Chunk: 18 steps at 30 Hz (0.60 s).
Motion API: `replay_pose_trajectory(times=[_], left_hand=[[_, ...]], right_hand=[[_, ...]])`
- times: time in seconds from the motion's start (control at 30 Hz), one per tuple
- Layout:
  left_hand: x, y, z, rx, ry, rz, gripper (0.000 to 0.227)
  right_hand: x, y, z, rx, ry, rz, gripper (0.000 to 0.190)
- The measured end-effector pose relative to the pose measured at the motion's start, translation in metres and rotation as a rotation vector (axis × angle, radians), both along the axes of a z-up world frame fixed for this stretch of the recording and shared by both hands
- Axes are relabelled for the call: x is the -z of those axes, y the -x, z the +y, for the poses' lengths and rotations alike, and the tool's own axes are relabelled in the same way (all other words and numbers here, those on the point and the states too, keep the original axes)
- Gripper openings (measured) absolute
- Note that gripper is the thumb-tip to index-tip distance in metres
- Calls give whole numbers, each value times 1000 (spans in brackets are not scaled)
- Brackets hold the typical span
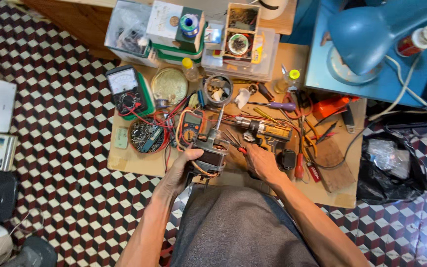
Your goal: The person disassembles a small electric motor, uses a cordless drill to remove fasteners, and manipulates internal components and wires. They repeatedly handle the motor housing and rotor, then reassemble the unit and connect wires.
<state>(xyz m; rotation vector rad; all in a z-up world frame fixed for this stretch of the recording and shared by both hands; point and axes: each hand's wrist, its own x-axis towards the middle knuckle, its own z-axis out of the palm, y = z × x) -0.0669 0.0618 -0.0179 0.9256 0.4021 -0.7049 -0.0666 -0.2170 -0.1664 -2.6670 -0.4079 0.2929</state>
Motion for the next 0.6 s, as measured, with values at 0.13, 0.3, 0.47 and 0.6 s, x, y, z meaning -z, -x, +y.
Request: replay_pose_trajectory(times=[0.13, 0.3, 0.47, 0.6], left_hand=[[-10, 4, 7, 6, -121, -10, 85], [-19, -5, 7, 122, -101, -95, 90], [-40, -16, 1, 290, -149, -275, 92], [-46, -25, -9, 305, -176, -319, 95]], right_hand=[[-20, -26, 23, -64, -11, -21, 40], [-147, -66, 22, 443, -1078, 644, 40], [-212, -78, 34, 358, -1109, 657, 29], [-223, -80, 31, 437, -1023, 582, 28]])
